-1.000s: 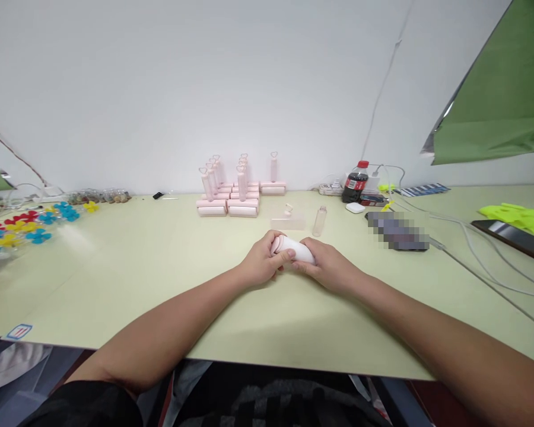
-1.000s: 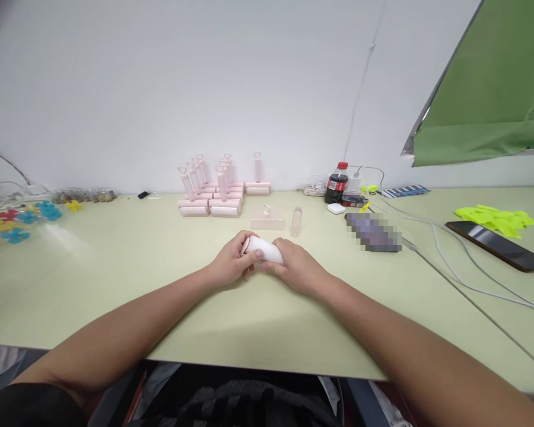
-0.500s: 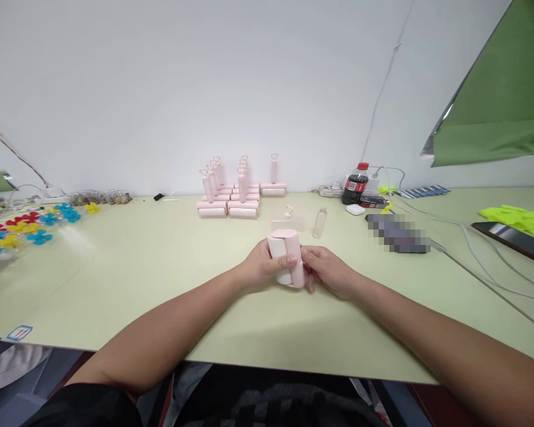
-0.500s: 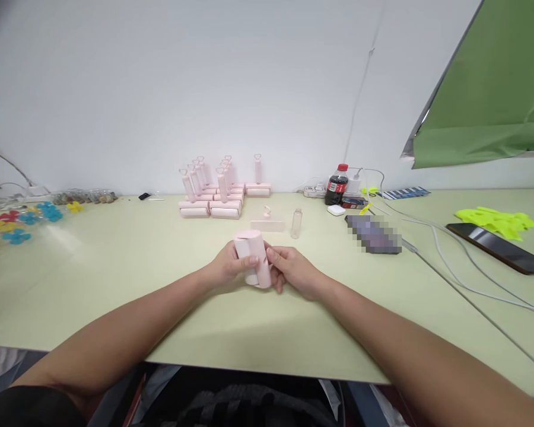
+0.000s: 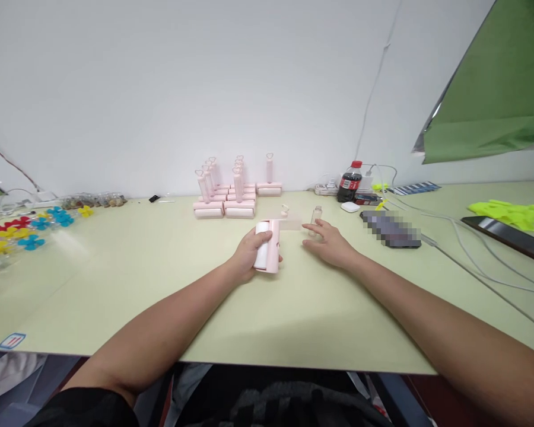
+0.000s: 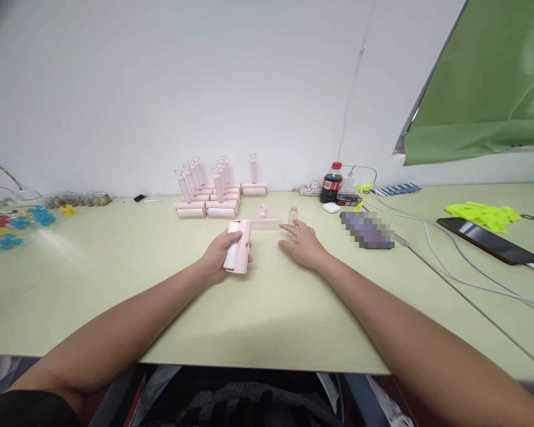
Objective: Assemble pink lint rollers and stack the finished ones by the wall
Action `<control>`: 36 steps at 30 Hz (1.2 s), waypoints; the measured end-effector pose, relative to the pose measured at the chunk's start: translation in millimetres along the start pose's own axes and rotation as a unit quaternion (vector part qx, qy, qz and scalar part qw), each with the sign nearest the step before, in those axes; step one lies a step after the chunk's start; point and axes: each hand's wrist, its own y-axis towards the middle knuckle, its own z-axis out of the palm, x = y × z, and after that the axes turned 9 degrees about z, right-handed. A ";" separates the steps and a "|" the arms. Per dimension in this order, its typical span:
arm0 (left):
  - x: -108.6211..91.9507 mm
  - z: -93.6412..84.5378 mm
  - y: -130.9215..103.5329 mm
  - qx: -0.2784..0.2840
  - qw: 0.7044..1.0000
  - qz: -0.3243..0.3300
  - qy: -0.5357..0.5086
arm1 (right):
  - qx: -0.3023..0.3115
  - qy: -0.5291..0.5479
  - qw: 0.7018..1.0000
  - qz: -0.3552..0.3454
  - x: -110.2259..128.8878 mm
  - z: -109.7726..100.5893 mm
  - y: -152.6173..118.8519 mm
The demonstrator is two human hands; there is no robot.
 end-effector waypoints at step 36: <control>-1.2 -13.2 8.4 0.087 0.994 -0.029 0.057 | 0.014 0.067 0.930 -0.362 40.6 -6.3 -56.4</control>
